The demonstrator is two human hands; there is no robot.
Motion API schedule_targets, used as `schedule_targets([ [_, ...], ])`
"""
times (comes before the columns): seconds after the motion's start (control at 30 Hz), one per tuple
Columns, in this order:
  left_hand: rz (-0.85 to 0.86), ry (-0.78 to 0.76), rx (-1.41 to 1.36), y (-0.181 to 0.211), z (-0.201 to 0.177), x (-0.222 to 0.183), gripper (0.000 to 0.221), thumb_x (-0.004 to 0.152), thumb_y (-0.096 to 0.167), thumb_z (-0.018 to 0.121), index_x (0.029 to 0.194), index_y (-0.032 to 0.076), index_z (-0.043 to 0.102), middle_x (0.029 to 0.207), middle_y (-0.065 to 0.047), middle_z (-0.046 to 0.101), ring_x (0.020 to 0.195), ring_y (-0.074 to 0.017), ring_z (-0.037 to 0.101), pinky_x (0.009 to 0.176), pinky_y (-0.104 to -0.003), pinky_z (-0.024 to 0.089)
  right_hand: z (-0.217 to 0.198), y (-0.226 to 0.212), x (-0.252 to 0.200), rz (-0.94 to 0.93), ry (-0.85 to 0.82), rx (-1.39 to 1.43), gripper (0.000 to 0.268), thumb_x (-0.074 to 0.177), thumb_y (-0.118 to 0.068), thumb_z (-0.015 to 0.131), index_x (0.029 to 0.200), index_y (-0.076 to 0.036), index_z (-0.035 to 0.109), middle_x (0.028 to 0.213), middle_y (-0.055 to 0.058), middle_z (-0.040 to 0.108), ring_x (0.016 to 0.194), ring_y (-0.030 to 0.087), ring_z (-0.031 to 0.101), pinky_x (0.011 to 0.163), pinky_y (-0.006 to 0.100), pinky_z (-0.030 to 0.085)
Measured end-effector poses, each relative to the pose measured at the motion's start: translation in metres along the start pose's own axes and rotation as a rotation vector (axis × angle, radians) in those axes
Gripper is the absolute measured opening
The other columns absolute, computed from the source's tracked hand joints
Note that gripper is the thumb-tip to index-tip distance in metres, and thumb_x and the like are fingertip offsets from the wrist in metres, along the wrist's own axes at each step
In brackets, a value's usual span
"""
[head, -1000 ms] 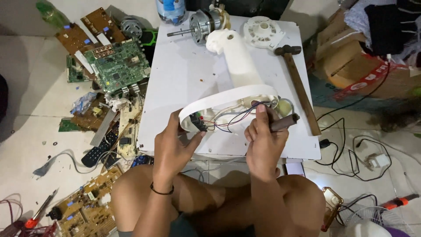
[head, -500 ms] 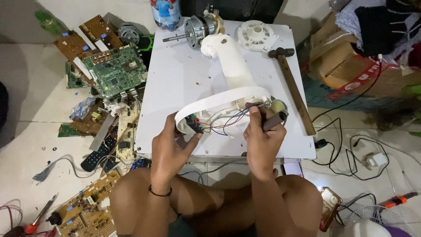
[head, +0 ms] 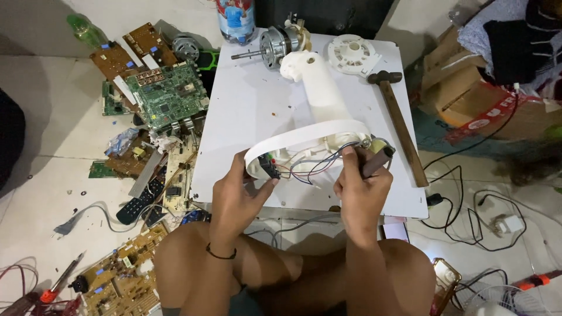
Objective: The person is repairing a fan by connecting internal wires from the motor to the base unit and using a screwdriver to secure the components.
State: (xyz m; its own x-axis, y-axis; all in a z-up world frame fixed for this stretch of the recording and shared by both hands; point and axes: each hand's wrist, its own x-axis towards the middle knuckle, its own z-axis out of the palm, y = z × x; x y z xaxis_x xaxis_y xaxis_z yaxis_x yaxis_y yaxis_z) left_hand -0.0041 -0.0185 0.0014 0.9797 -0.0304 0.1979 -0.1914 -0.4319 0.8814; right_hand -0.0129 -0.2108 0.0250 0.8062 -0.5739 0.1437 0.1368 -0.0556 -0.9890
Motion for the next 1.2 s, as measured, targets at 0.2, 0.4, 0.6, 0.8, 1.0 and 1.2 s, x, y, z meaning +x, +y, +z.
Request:
schedule_targets([
  [0.2,-0.06,-0.033,0.021,0.004,-0.003,0.0,0.062,0.082,0.017,0.084,0.134,-0.001,0.055,0.103,-0.034,0.074,0.095,-0.0487,0.075,0.08,-0.057,0.06,-0.008,-0.004,-0.001,-0.008,-0.048,-0.071,0.029,0.103,-0.007,0.061,0.075,-0.005,0.063,0.047,0.0,0.037,0.039,0.007,0.034,0.038,0.023,0.032],
  [0.4,-0.059,-0.042,-0.004,0.006,-0.006,0.001,0.059,0.083,0.017,0.083,0.133,-0.001,0.056,0.104,-0.036,0.073,0.096,-0.0513,0.074,0.079,-0.06,0.059,-0.031,0.014,-0.023,-0.138,-0.19,-0.384,0.026,0.083,-0.008,0.085,0.107,-0.004,0.076,0.072,0.015,0.07,0.046,0.012,0.048,0.044,0.027,0.042],
  [0.6,-0.04,-0.105,0.154,-0.01,-0.002,0.002,0.058,0.089,0.037,0.073,0.137,0.017,0.047,0.082,0.001,0.069,0.06,-0.0173,0.063,0.056,-0.035,0.05,-0.035,0.029,-0.03,-0.218,-0.332,-0.606,0.023,0.091,-0.029,0.074,0.106,-0.012,0.08,0.097,0.002,0.081,0.086,0.014,0.075,0.072,0.03,0.057],
  [0.8,-0.014,-0.087,-0.092,0.013,-0.012,-0.001,0.106,0.076,0.042,0.083,0.158,0.015,0.021,0.15,-0.008,0.054,0.124,-0.0286,0.065,0.085,-0.042,0.061,-0.041,0.016,-0.031,-0.164,-0.381,-0.417,0.019,0.094,-0.021,0.07,0.099,-0.005,0.078,0.1,0.006,0.082,0.1,0.018,0.076,0.09,0.03,0.058],
  [1.0,0.647,0.43,0.048,-0.032,0.025,-0.014,0.054,0.082,0.03,0.089,0.122,0.009,0.059,0.126,-0.016,0.051,0.118,-0.0319,0.054,0.098,-0.038,0.054,-0.043,0.019,-0.029,-0.095,-0.374,-0.451,0.021,0.093,-0.027,0.07,0.098,-0.009,0.08,0.099,0.003,0.081,0.098,0.018,0.075,0.088,0.03,0.056],
  [1.2,0.823,0.111,0.309,-0.001,0.04,-0.014,0.035,0.09,0.024,0.085,0.121,0.018,0.071,0.121,-0.011,0.056,0.111,-0.0295,0.049,0.096,-0.038,0.041,-0.05,0.012,-0.034,-0.036,-0.417,-0.31,0.022,0.094,-0.022,0.068,0.102,-0.005,0.079,0.091,0.004,0.08,0.088,0.017,0.071,0.083,0.029,0.053],
])
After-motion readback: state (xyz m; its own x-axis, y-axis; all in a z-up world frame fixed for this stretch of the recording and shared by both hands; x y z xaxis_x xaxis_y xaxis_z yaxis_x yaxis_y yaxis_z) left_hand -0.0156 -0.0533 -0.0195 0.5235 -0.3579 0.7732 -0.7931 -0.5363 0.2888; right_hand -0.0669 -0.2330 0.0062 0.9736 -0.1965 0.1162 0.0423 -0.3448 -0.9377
